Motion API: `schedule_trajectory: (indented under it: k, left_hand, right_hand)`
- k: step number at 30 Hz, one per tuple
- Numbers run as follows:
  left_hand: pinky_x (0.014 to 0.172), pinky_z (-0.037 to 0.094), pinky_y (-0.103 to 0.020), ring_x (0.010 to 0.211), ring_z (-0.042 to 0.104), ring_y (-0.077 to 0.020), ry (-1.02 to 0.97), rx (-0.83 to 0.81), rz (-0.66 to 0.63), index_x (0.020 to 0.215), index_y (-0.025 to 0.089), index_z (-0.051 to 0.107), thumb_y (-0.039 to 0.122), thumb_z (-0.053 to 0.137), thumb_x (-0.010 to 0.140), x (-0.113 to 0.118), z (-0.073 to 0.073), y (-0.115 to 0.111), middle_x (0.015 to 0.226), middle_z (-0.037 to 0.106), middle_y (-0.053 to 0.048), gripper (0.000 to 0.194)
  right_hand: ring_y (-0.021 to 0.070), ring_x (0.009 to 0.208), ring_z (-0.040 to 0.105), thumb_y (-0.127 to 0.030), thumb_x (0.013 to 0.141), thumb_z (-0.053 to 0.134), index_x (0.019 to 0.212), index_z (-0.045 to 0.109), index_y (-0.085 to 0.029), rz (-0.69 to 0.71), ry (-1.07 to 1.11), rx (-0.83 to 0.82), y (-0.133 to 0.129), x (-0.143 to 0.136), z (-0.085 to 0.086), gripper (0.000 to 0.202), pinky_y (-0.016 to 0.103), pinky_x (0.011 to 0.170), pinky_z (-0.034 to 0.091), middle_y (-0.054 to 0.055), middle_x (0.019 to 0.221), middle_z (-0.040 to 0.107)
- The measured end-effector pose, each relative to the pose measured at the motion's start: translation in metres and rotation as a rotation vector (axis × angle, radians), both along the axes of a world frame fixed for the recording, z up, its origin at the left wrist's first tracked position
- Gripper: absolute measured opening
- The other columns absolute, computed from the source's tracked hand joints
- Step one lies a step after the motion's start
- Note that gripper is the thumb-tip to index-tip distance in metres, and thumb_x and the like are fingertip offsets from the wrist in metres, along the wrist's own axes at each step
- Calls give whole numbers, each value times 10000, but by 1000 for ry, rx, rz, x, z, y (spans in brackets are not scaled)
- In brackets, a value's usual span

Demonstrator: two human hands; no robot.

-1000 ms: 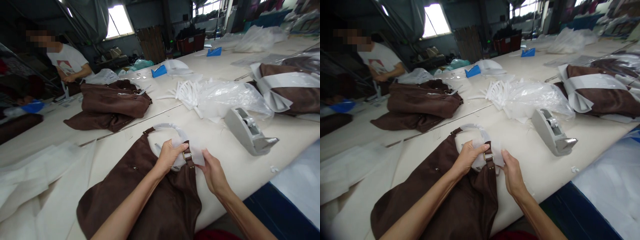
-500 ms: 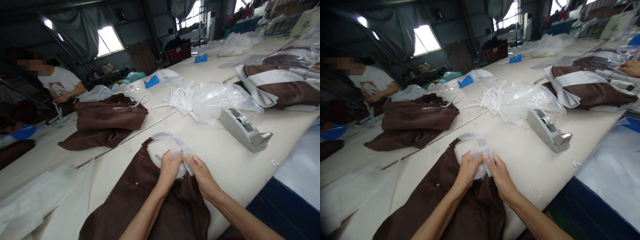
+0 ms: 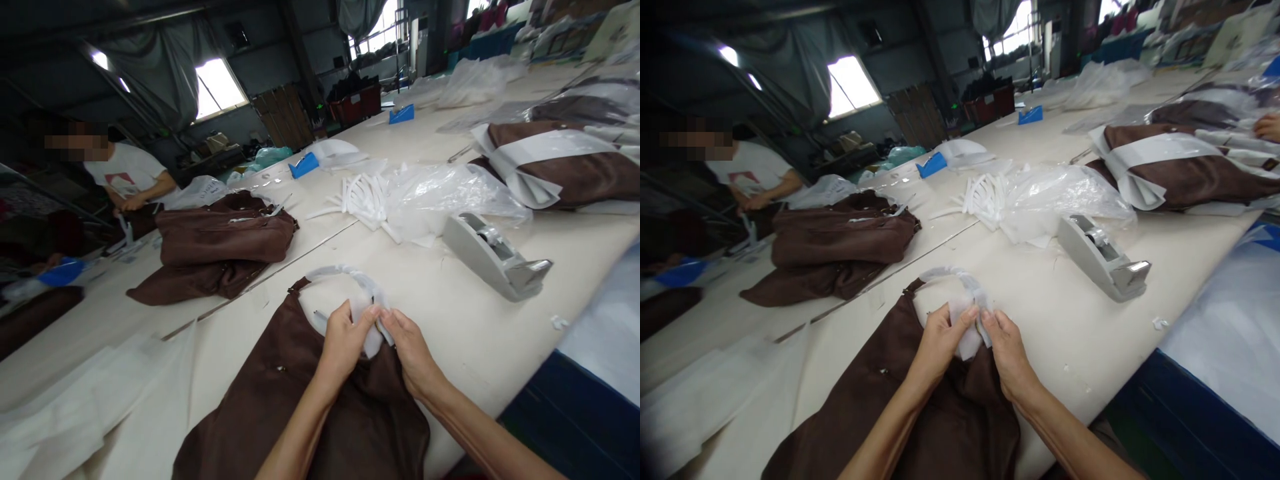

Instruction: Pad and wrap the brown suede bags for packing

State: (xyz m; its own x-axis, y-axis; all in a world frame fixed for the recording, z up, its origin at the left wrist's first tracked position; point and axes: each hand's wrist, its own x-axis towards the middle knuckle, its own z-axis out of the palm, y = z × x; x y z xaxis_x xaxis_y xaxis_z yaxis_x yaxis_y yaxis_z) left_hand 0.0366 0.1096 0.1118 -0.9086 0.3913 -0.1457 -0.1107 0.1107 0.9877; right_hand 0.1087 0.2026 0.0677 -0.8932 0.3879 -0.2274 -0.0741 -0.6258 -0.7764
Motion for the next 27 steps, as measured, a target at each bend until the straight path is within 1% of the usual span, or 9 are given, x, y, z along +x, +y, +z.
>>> schedule_trajectory:
  k: [1,4,6,11,16,19,21,24,27]
  left_hand:
    - [703,503,-270,725,620,-179,-105,101,16,770,133,692,455,775,727,-1,0,-2,746,683,-39,335]
    - [817,531,-307,837,673,-206,-340,405,198,826,135,706,461,803,696,-1,-6,-2,852,724,-59,363]
    - [887,523,-323,936,684,-235,-372,473,240,874,131,724,423,823,683,4,-12,3,936,744,-78,363]
    - [1079,425,-396,1201,597,-300,-368,373,43,1036,113,752,486,653,848,26,-18,16,1139,724,-145,429]
    - [1173,311,-396,1322,503,-271,-187,193,55,1096,138,746,612,442,941,38,-14,19,1260,673,-138,585]
    - [1152,346,-388,1282,540,-270,-119,113,75,1066,135,750,663,415,929,39,-14,20,1234,685,-143,640]
    - [1115,391,-384,1218,588,-271,-80,88,94,1055,132,742,665,458,911,39,-15,20,1192,703,-143,620]
    - [1011,470,-372,1072,660,-259,-52,107,109,1044,125,714,634,503,904,38,-18,21,1093,735,-141,568]
    - [834,521,-326,881,695,-233,-68,144,106,958,114,689,580,532,907,37,-18,24,965,755,-138,494]
  right_hand:
    - [154,699,475,-558,805,693,814,582,-184,-1,-8,7,0,1,-1,390,268,646,428,-8,731,545]
    - [147,686,458,-576,830,655,793,558,-188,1,-15,51,-3,1,-1,402,260,625,417,-13,717,529]
    - [153,696,472,-592,823,649,772,547,-191,-26,-22,89,-5,1,1,417,261,625,424,-9,711,537]
    - [196,777,562,-615,824,620,819,599,-186,-55,-31,180,-8,-1,6,430,306,733,487,27,773,623]
    - [243,890,622,-603,871,536,932,627,-189,-53,-109,364,-10,-2,0,429,345,810,506,71,913,687]
    - [257,1018,623,-556,909,469,1031,619,-213,-78,-158,557,-11,-2,-5,393,364,889,484,90,1063,693]
    - [253,1008,632,-527,925,415,1025,608,-220,-95,-183,672,-12,-2,-7,376,373,904,472,96,1068,694]
    - [236,816,652,-520,923,363,953,596,-216,-89,-219,786,-14,0,-7,385,357,790,492,89,911,699]
    - [214,653,610,-535,915,344,913,586,-210,-70,-239,858,-14,3,-6,405,326,648,470,66,764,668]
